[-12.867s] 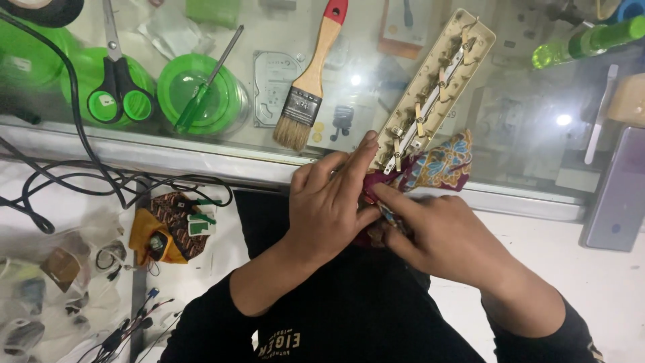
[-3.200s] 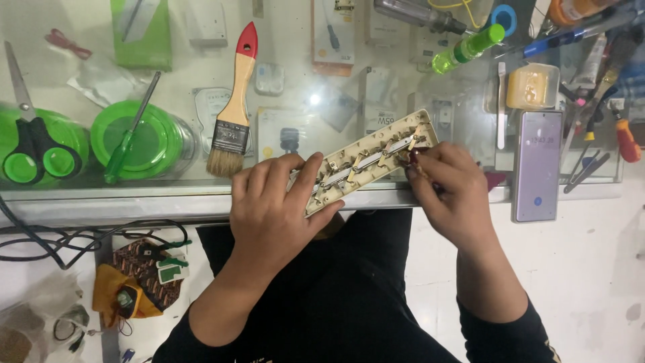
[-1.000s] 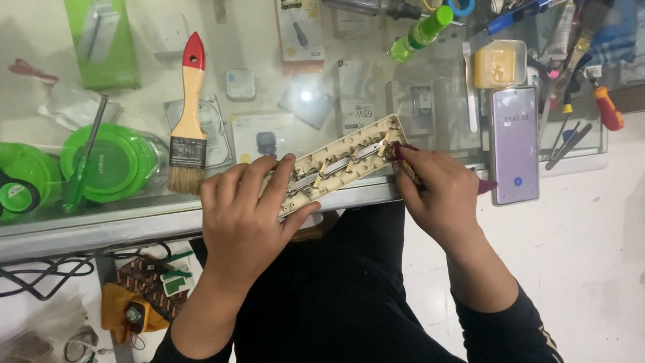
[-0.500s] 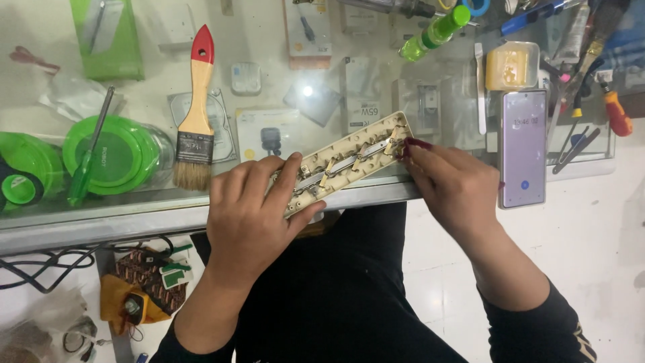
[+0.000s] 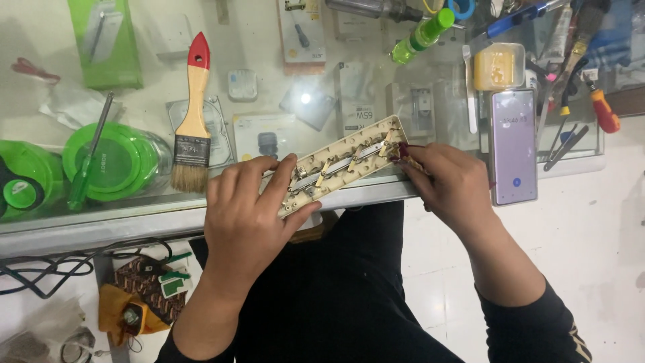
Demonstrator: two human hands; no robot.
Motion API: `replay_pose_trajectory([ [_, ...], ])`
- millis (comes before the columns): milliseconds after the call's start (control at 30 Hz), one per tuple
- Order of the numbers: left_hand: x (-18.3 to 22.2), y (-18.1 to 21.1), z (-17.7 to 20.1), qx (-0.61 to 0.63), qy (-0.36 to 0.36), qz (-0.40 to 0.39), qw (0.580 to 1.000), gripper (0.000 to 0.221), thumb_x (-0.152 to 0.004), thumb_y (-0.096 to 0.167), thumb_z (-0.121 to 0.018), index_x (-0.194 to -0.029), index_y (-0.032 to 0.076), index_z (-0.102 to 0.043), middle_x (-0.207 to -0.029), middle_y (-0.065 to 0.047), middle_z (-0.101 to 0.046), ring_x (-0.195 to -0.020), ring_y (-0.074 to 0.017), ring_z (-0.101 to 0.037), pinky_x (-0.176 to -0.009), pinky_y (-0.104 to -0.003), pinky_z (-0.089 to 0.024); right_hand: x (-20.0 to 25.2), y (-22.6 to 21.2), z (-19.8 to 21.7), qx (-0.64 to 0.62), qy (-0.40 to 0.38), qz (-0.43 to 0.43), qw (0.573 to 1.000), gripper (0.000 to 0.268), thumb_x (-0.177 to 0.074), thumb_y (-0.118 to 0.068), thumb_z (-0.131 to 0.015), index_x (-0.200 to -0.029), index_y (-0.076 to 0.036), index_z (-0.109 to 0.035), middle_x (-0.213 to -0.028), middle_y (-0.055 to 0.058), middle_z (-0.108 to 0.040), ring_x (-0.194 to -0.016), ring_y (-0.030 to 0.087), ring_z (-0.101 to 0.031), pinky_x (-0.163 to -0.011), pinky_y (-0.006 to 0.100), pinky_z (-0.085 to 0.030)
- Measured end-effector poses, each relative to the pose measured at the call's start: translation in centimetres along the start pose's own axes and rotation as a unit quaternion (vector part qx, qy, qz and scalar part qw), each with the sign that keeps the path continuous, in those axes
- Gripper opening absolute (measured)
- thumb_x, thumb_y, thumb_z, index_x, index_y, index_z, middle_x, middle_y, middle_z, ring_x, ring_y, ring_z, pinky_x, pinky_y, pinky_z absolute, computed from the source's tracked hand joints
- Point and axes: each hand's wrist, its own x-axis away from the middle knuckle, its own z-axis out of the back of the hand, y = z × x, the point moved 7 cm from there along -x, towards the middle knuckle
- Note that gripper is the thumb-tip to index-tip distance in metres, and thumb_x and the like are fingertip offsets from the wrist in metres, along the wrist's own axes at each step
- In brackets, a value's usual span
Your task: Repairing and cleaning the internal components of a power strip using a screwdriver and a cloth
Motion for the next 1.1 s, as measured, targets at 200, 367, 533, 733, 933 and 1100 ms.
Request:
replay_pose_trajectory([
  [200, -0.1, 0.3, 0.2, -0.017, 0.002, -0.029, 0.999, 0.062, -0.096, 0.068, -0.063, -0.124, 0.015, -0.074, -0.109, -0.006, -0.064, -0.093, -0.0235, -0.059, -0.078, -0.038, -0.046, 0.7, -2.4, 0.4, 0.089, 0.042, 0.042, 0.994, 0.029, -0.101, -0.007, -0.075, -0.129, 0.001, -0.069, -0.105, 0.014, -0.074, -0.08, 0.029, -0.069, -0.07, 0.036, -0.053],
  [367, 0.0, 0.4, 0.3, -0.018, 0.023, -0.031, 0.999, 0.06, -0.101, 0.065, -0.051, -0.121, 0.014, -0.074, -0.108, -0.005, -0.066, -0.092, -0.0236, -0.06, -0.077, -0.039, -0.046, -0.6, -2.9, -0.1, -0.267, -0.166, -0.4, 0.861, 0.064, -0.095, -0.018, -0.057, -0.157, -0.01, -0.042, -0.082, 0.013, -0.069, -0.039, 0.018, -0.055, -0.03, 0.033, -0.053],
  [533, 0.1, 0.3, 0.3, -0.019, -0.005, -0.024, 1.0, 0.061, -0.1, 0.066, -0.055, -0.124, 0.012, -0.072, -0.107, -0.007, -0.064, -0.093, -0.0243, -0.059, -0.077, -0.038, -0.047, -0.7, -1.4, -0.9, -0.223, -0.067, -0.299, 0.925, 0.044, -0.097, -0.017, -0.056, -0.14, -0.007, -0.06, -0.096, 0.005, -0.069, -0.082, 0.017, -0.063, -0.076, 0.029, -0.047],
  [733, 0.1, 0.4, 0.1, 0.011, -0.006, 0.03, 0.999, 0.059, -0.095, 0.065, -0.064, -0.124, 0.014, -0.072, -0.109, -0.007, -0.063, -0.096, -0.0259, -0.059, -0.077, -0.039, -0.047, -0.3, -1.9, -1.0, 0.123, -0.068, -0.239, 0.961, 0.037, -0.097, -0.025, -0.056, -0.133, -0.019, -0.062, -0.065, 0.011, -0.069, -0.059, 0.041, -0.066, -0.053, 0.052, -0.047],
  [933, 0.2, 0.3, 0.2, 0.005, -0.006, 0.036, 0.999, 0.06, -0.092, 0.066, -0.072, -0.124, 0.015, -0.072, -0.11, -0.006, -0.063, -0.098, -0.0249, -0.06, -0.08, -0.038, -0.048, 0.8, -3.0, -1.3, 0.083, -0.067, -0.325, 0.94, 0.041, -0.099, -0.029, -0.053, -0.139, -0.02, -0.055, -0.069, 0.01, -0.071, -0.068, 0.049, -0.064, -0.06, 0.057, -0.047],
  [1100, -0.1, 0.2, 0.5, -0.006, -0.009, 0.008, 1.0, 0.066, -0.085, 0.067, -0.08, -0.125, 0.015, -0.073, -0.111, -0.005, -0.064, -0.098, -0.0236, -0.058, -0.08, -0.038, -0.048, 2.3, -0.9, 1.4, -0.24, -0.012, -0.387, 0.89, 0.017, -0.103, -0.007, -0.052, -0.097, -0.005, -0.067, -0.06, 0.008, -0.064, -0.039, 0.016, -0.057, -0.029, 0.03, -0.047],
])
